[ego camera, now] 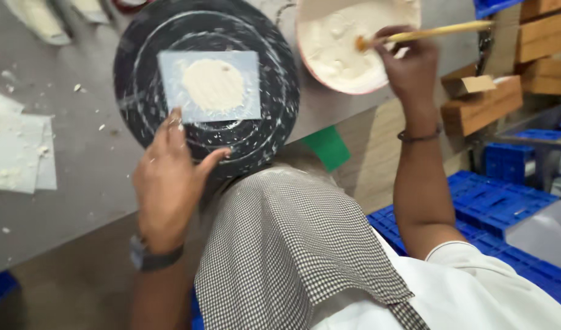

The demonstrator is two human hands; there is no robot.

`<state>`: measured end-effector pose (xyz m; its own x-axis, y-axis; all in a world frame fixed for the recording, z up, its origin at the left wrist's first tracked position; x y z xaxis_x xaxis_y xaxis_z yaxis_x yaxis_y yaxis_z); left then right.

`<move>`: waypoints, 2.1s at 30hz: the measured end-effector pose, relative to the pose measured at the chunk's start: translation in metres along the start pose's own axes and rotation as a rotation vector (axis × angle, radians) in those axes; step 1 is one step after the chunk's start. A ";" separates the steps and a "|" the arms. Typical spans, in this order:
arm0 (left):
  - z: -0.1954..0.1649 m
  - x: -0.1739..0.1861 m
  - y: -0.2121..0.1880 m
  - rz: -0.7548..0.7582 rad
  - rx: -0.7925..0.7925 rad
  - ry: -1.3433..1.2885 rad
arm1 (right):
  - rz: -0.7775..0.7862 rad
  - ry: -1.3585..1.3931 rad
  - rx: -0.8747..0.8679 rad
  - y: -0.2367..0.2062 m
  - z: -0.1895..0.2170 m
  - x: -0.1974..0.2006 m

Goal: The person holds a small paper sheet on a black round tray and uses a wooden stick to scoop a thick white paste from a bowl and spread it over the paper. They finish each sheet, set it aside with completed sheets, take a new paper, and repeat the spreading on several sheets.

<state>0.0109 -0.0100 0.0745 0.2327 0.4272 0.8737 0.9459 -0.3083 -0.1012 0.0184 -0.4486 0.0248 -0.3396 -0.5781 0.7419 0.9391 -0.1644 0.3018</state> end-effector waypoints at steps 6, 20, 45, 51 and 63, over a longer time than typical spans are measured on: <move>-0.014 0.027 0.009 0.034 0.025 -0.020 | 0.101 -0.685 0.360 0.012 0.023 -0.021; 0.058 -0.061 0.039 -0.153 -0.064 -0.087 | -0.035 1.191 -0.503 0.005 -0.039 -0.001; 0.048 -0.076 0.033 -0.191 -0.028 -0.210 | 0.168 0.085 0.506 0.020 0.215 -0.143; 0.049 -0.077 0.032 -0.199 -0.018 -0.228 | 0.178 0.067 0.460 0.024 0.231 -0.137; 0.047 -0.073 0.029 -0.195 -0.018 -0.172 | 0.101 0.068 0.557 0.017 0.185 -0.133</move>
<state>0.0316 -0.0107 -0.0147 0.0831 0.6175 0.7822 0.9728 -0.2204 0.0706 0.0702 -0.2270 0.0420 -0.2279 -0.6221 0.7490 0.7913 0.3298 0.5148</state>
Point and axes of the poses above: each hand's wrist, its own y-axis towards the middle knuckle, its own x-axis out of the back of the hand, z = x × y, the point moved 4 cm from there along y, towards the middle knuckle, and after that the axes turned 8 degrees about -y, right-handed, at the moved point
